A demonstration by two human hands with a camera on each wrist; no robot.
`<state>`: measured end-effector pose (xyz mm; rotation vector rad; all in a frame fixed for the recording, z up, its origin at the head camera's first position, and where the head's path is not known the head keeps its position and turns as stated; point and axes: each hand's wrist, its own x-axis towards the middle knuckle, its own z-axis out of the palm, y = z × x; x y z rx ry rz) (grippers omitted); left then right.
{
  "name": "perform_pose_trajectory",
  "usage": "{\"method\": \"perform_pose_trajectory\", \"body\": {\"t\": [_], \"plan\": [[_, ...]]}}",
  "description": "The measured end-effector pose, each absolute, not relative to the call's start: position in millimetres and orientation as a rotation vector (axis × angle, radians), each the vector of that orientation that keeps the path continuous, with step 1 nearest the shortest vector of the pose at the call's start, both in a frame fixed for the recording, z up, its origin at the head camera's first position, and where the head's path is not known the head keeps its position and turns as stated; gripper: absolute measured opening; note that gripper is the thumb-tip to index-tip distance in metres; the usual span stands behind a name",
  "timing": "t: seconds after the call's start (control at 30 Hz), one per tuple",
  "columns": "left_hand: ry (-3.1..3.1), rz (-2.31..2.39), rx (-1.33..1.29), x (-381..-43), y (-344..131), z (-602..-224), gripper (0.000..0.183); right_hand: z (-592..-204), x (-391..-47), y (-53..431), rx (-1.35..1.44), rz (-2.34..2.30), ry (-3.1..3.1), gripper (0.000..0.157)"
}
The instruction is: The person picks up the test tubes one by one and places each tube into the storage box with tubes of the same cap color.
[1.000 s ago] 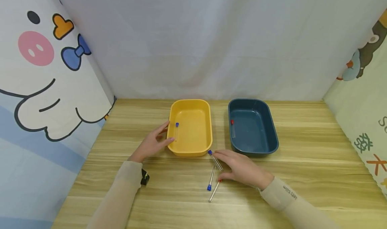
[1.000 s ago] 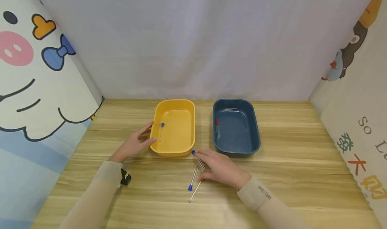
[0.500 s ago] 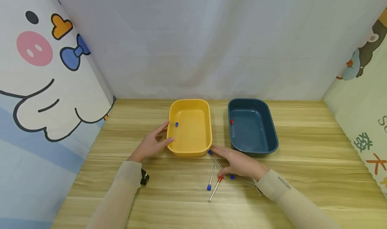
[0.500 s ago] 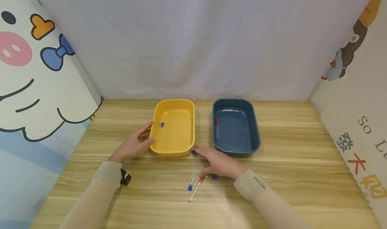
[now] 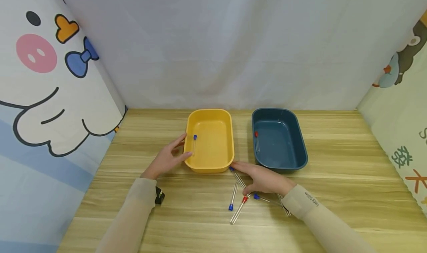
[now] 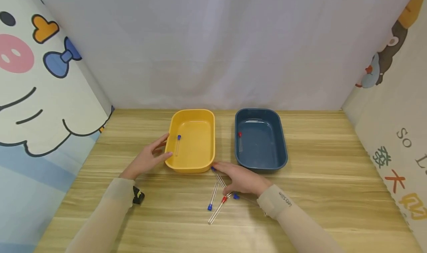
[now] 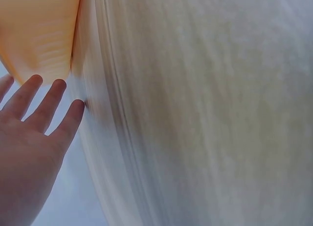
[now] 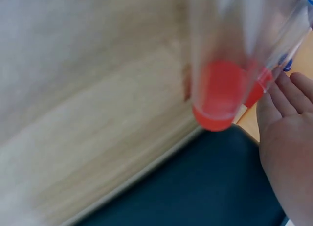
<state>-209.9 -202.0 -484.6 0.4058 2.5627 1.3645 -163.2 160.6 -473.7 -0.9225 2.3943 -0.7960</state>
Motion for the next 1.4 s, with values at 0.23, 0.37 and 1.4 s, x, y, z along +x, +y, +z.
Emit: {"method": "perform_pose_trajectory", "body": {"t": [0.23, 0.37, 1.4], "plan": [[2.566, 1.372, 0.416, -211.1, -201.8, -485.7, 0.081, -473.4, -164.3, 159.9, -0.918, -0.763, 2.399, 0.092], [2.567, 1.373, 0.416, -211.2, -201.9, -485.2, 0.082, -471.2, -164.9, 158.9, -0.942, -0.733, 2.396, 0.089], [2.571, 1.347, 0.416, -212.5, -201.2, -486.2, 0.082, -461.0, -157.5, 155.3, -1.029, -0.506, 2.474, 0.081]]}}
